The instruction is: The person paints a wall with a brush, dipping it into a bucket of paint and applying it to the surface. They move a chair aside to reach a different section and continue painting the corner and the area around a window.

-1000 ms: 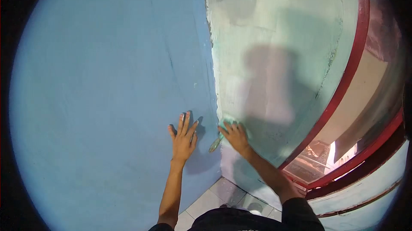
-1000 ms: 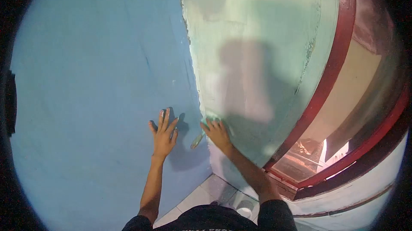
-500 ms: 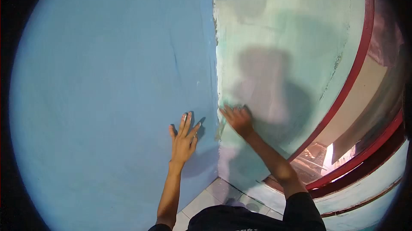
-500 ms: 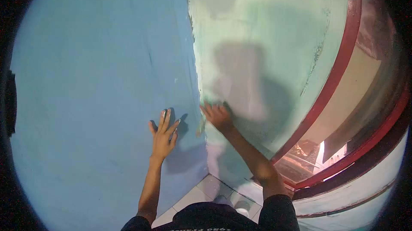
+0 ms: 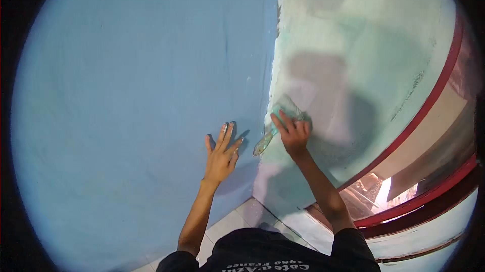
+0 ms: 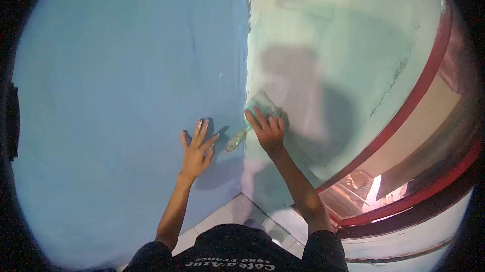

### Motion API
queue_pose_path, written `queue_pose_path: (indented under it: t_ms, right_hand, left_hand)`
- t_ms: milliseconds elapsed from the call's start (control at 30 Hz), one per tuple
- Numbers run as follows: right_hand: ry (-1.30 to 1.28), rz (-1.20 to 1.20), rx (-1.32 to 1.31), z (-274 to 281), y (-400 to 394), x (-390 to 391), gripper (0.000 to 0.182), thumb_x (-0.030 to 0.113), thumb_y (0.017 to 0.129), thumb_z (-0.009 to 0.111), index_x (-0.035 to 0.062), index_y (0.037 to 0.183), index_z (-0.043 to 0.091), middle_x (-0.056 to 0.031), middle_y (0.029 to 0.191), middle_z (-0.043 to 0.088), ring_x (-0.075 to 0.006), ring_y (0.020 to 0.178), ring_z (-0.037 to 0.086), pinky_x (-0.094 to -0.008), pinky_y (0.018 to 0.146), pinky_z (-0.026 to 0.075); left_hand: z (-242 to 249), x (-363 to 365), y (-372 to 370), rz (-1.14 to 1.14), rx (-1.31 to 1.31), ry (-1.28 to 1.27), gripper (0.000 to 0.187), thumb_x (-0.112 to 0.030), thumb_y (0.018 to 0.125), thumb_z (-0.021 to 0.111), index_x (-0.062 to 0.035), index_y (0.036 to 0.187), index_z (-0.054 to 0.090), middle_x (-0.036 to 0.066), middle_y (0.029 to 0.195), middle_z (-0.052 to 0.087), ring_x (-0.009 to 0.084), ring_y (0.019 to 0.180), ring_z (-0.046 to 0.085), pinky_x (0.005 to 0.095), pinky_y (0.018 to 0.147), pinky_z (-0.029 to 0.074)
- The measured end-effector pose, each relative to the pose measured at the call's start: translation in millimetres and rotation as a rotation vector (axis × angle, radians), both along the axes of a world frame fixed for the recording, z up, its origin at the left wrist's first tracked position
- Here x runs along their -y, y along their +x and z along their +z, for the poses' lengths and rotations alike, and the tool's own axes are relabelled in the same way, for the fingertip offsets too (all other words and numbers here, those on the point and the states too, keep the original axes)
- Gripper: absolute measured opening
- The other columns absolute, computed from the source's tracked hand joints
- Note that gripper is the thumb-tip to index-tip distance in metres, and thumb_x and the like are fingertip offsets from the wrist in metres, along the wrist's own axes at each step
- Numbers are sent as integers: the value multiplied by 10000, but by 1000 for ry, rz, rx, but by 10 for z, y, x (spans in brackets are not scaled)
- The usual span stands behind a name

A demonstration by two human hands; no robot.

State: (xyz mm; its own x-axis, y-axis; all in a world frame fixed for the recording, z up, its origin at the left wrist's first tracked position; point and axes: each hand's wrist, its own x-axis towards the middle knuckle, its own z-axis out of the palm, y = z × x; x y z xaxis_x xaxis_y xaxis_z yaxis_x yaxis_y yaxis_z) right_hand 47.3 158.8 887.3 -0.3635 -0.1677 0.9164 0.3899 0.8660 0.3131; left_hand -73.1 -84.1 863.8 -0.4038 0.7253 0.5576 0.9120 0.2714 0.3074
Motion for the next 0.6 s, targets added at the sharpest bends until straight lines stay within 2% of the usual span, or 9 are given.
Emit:
queue_pose_path:
  t_ms: [33,100,167,267,300,367,433,533,600]
  right_hand:
    - [-25,-55,177,-441,13,-100,472,23,845,600,252,1242,716,33,1288,655,-185,773,525,-360,710,433]
    - [-98,-183,585,-1435,152,-105,485,84,866,604,250,1317,666,1,1395,582,-214,1013,601,-440,873,514]
    - [-188,-50,530,-2003,182,-37,439,88,857,616,216,1270,688,-22,1256,651,-255,1042,595,-452,914,501]
    - [-452,44,515,-1881,153,84,405,67,850,610,176,1227,708,-34,1161,676,-273,1017,595,-445,911,495]
    - [-390,24,499,-1545,111,104,378,43,833,607,142,1180,722,-35,1096,681,-276,949,582,-425,862,491]
    - [-337,29,195,-780,-24,19,420,15,815,604,154,1194,721,-18,1094,690,-258,872,555,-406,805,469]
    - [-134,37,89,-209,-14,48,537,-12,786,599,234,1249,715,32,1189,686,-218,805,521,-364,764,421]
    - [27,-6,24,-296,-45,-5,523,15,799,616,262,1249,717,44,1214,683,-195,817,530,-348,745,408]
    - [-132,-95,340,-1079,15,-93,522,77,825,634,279,1304,683,33,1248,669,-200,913,586,-369,834,471]
  left_hand:
    - [-95,11,9,-7,-18,-6,420,-99,893,627,-165,1304,683,75,1684,229,277,1568,148,716,1162,-10]
    - [-228,55,68,-9,-10,-40,417,-95,892,623,-155,1300,684,78,1685,222,284,1569,138,716,1164,-8]
    - [-387,94,15,-16,5,-40,410,-95,896,619,-155,1296,686,77,1685,222,278,1569,137,714,1166,-5]
    - [-563,160,-9,-29,36,-60,409,-97,899,615,-154,1299,683,76,1684,222,268,1570,135,712,1169,5]
    - [-582,163,-20,-37,39,-70,416,-97,899,615,-153,1306,678,76,1684,222,263,1570,134,712,1170,12]
    - [-618,133,-37,-28,36,-74,425,-100,900,614,-153,1318,668,72,1685,220,260,1571,132,713,1169,18]
    - [-612,127,-16,-3,23,-90,439,-107,912,609,-154,1347,646,53,1688,217,253,1571,128,721,1164,49]
    - [-544,126,-3,31,8,-122,429,-82,913,574,-139,1330,656,23,1684,229,219,1566,154,685,1177,145]
    - [-569,143,-29,32,0,-137,422,-80,918,562,-136,1325,658,18,1683,232,215,1565,159,686,1174,157]
